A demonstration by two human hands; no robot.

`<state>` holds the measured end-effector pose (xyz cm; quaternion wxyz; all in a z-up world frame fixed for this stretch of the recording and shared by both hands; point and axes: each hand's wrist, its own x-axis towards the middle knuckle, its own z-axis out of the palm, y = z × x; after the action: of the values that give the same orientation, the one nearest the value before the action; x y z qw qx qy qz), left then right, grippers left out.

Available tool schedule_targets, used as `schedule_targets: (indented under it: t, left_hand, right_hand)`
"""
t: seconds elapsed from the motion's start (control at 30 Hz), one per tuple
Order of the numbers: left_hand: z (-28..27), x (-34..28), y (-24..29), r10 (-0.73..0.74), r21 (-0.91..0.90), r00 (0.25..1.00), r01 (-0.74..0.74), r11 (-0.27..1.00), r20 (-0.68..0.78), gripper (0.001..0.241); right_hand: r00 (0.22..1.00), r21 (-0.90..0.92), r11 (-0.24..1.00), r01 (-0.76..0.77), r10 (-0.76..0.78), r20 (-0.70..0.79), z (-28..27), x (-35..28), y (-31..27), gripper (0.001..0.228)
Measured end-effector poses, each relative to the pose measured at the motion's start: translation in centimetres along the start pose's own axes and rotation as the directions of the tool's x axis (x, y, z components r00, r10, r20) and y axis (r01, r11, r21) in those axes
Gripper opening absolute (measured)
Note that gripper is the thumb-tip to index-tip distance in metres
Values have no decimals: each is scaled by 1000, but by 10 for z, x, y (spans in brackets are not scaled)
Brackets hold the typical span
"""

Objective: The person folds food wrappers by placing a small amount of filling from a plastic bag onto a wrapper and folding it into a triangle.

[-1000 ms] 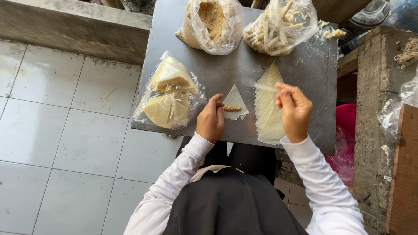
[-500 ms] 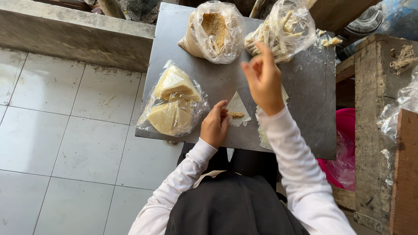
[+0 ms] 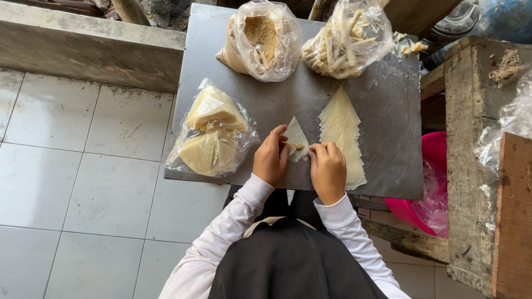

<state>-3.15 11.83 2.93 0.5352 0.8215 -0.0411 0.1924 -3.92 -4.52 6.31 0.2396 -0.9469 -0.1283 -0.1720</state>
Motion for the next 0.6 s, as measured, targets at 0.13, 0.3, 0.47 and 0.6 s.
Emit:
schedule_targets:
  t: [0.13,0.3,0.47,0.6]
  left_hand:
    - [3,-1,-2,-31,-52,999,30,998,-15,48]
    - [5,1,-3,-25,-36,1000,25,999,16,51]
    - [3,1,0,-31,-3,999,31,1000,34,50]
    - [2,2,2,-10,33,999,9,999,33,50]
  right_hand:
    - [999,127,991,-29,32,-19,4,4,-1,8]
    - [993,386,918,-86,110,-41,6,8,-8,19]
    - [992,492,867,-85,122,-43,5,8,-16,23]
    - [996,470,883,-2,44,-79,9,9,-19,21]
